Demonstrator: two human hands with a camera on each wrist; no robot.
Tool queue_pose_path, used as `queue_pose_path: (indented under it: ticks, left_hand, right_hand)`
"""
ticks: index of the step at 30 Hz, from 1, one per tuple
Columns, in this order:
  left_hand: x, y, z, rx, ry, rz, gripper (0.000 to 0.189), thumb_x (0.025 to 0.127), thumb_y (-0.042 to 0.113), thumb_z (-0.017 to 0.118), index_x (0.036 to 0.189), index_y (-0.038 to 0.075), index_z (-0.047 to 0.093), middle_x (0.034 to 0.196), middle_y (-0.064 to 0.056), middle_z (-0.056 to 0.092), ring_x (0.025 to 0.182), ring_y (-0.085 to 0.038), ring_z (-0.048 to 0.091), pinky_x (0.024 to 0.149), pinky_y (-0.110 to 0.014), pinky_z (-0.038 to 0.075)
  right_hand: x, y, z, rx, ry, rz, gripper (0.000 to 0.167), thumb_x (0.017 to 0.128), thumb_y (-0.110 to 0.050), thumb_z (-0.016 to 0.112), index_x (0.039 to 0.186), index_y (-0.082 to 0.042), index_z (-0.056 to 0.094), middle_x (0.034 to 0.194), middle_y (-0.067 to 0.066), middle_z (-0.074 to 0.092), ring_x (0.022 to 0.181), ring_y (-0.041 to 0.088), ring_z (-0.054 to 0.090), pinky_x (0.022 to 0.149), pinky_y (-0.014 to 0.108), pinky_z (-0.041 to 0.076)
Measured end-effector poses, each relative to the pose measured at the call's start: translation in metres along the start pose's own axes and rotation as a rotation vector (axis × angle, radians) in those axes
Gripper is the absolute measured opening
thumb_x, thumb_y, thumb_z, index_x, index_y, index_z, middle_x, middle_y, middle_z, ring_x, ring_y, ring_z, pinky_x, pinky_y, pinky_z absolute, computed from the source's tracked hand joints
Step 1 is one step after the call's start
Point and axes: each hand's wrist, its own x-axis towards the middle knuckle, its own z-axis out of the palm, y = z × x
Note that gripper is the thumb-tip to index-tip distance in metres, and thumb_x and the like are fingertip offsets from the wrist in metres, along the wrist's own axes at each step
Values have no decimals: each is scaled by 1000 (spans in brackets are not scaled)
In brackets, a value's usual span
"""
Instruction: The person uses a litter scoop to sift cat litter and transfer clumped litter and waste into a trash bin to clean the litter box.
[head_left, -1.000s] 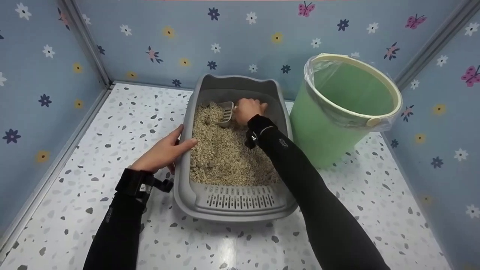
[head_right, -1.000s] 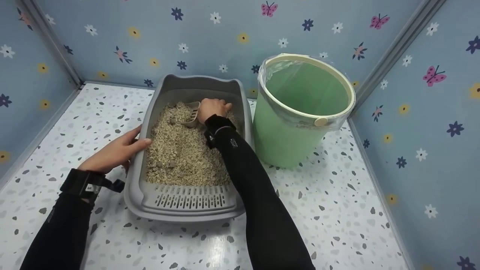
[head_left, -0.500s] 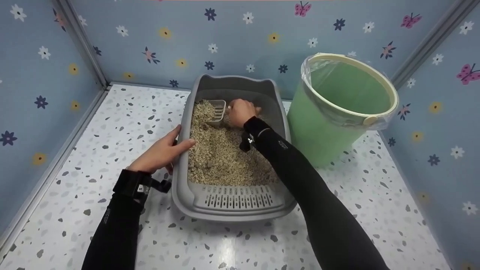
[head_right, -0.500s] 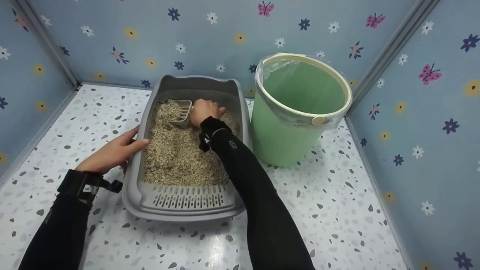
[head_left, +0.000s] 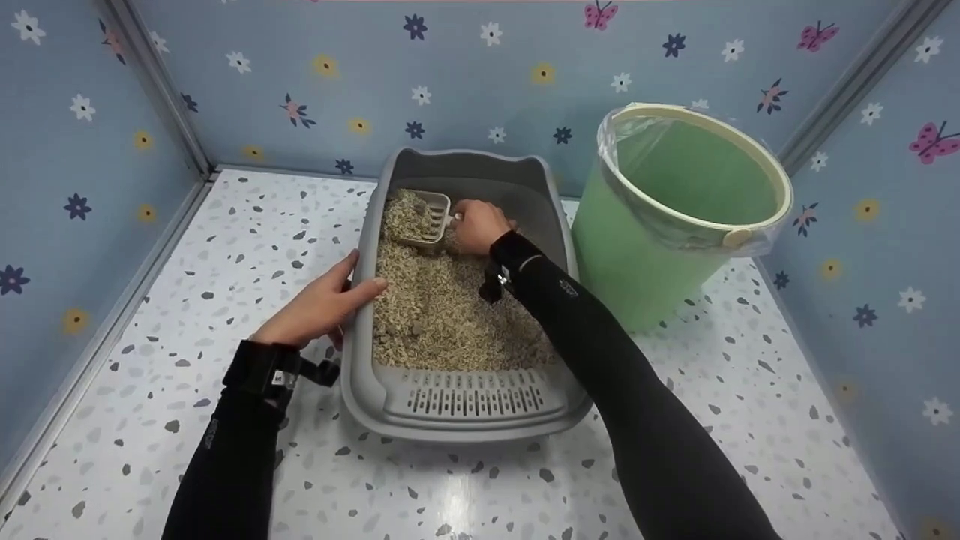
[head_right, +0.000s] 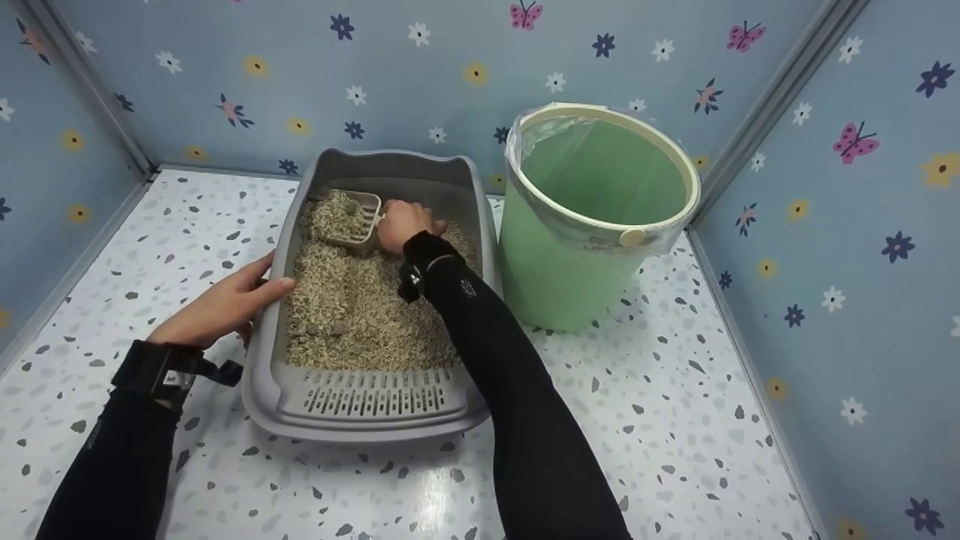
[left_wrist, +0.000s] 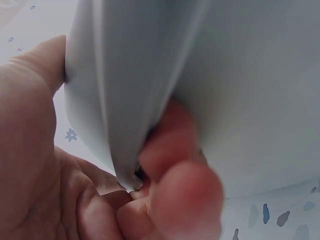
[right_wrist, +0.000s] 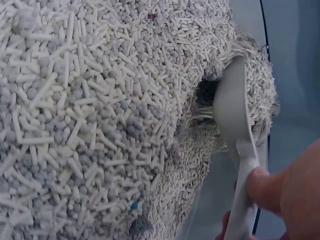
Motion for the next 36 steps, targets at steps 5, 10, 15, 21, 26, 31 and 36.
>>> queue_pose_path:
  ticks: [5,10,15,21,26,31,36]
  left_hand:
    - [2,-1,0,3,2,0,112,106,70,64,181,22,-3,130,-28,66,76,-34,75,59,-53,69]
    - [3,-1,1,6,1,-3,111,106,71,64,181,24,-3,129,-27,66,76,-34,74,59,-52,69]
    - [3,-2,1,14,0,9,113,105,72,64,181,22,-3,129,-27,66,75,-35,74,58,-52,69]
    - [3,-2,0,5,-1,10,111,107,69,63,180,20,-4,128,-29,65,73,-32,74,56,-52,69]
    - [4,0,1,3,-11,16,109,109,66,63,180,20,-6,132,-30,63,74,-29,73,55,-51,68]
    - [3,-1,1,9,-5,11,110,108,67,63,180,21,-5,133,-30,63,77,-30,74,57,-51,69]
    - [1,-4,-1,11,4,14,110,107,68,64,180,22,-4,133,-32,64,74,-31,75,59,-56,69]
  right_hand:
    - [4,4,-1,15,-32,-37,34,118,-33,59,144,-15,73,138,7,74,134,33,66,117,65,47]
    - [-10,-2,-11,39,-66,-112,36,117,-23,60,146,-4,70,139,16,72,129,33,67,114,46,54]
    - [-10,0,-10,48,-65,-112,36,117,-23,61,145,-4,71,138,15,73,128,31,67,112,41,54]
    - [-11,1,-14,81,-86,-126,38,118,-23,60,148,-2,68,137,17,72,123,32,67,110,42,54]
    - [-11,4,-18,108,-92,-121,37,118,-23,59,147,-1,69,133,18,71,118,31,65,107,42,53]
    - [-12,7,-22,91,-102,-124,37,118,-23,59,145,1,69,134,19,71,117,30,63,108,41,53]
    - [-21,9,-30,115,-112,-112,37,119,-22,56,144,3,67,132,22,69,112,31,61,105,43,52]
